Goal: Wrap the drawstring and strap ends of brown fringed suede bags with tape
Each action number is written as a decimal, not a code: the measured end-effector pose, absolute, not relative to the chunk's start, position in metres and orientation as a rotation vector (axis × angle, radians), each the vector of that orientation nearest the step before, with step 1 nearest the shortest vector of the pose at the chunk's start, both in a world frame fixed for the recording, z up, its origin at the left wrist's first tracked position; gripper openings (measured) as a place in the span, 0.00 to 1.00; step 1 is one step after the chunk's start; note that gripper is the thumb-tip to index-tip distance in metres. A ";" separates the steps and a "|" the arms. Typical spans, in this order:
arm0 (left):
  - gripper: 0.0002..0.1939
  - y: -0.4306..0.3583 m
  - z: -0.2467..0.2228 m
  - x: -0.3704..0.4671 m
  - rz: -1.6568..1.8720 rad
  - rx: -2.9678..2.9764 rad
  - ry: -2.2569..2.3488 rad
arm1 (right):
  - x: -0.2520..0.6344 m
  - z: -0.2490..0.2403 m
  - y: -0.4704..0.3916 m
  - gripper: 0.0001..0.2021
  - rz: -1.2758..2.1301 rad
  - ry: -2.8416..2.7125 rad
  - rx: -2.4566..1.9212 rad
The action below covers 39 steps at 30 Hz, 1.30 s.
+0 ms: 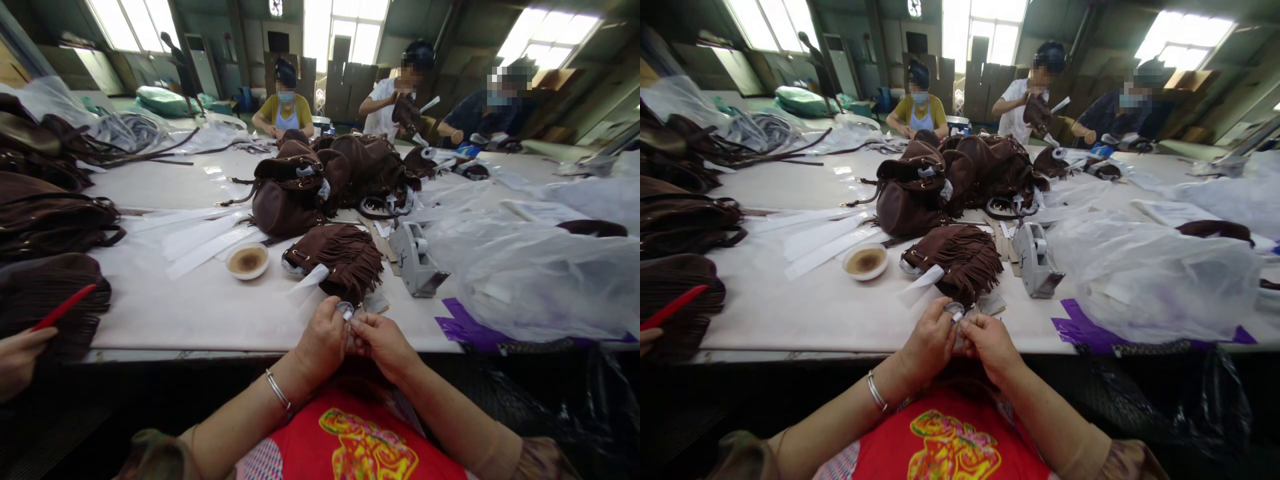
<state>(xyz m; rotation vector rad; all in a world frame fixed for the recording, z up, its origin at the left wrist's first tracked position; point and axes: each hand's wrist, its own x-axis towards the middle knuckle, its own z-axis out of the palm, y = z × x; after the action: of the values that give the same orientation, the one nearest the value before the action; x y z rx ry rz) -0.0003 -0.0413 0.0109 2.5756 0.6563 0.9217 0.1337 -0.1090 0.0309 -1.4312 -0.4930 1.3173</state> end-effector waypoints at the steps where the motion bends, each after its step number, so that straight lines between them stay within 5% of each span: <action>1: 0.08 -0.041 0.013 0.000 0.925 2.530 0.676 | 0.134 0.032 -0.111 0.19 1.311 -0.492 -1.399; 9: 0.06 -0.044 0.023 0.004 0.906 2.152 0.802 | 0.128 0.032 -0.113 0.21 1.313 -0.345 -1.410; 15: 0.14 -0.036 0.038 0.001 0.633 1.896 0.926 | 0.125 0.031 -0.111 0.22 1.217 -0.440 -1.404; 26: 0.17 -0.044 0.036 0.006 0.509 0.840 0.709 | 0.127 0.019 -0.111 0.22 1.212 -0.582 -1.390; 31: 0.17 -0.046 0.036 0.007 0.516 1.012 0.722 | 0.131 0.020 -0.111 0.15 1.294 -0.568 -1.305; 35: 0.13 -0.051 0.035 0.008 0.744 1.699 0.793 | 0.136 0.022 -0.118 0.09 1.288 -0.554 -1.324; 39: 0.07 -0.056 0.029 0.002 0.854 2.186 0.582 | 0.145 0.025 -0.124 0.15 1.319 -0.543 -1.329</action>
<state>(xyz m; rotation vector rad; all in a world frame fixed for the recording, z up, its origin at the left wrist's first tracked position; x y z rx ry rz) 0.0018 -0.0558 0.0291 2.1865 0.5817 0.8543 0.1454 -0.1240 0.0247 -1.3286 -0.5433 1.3190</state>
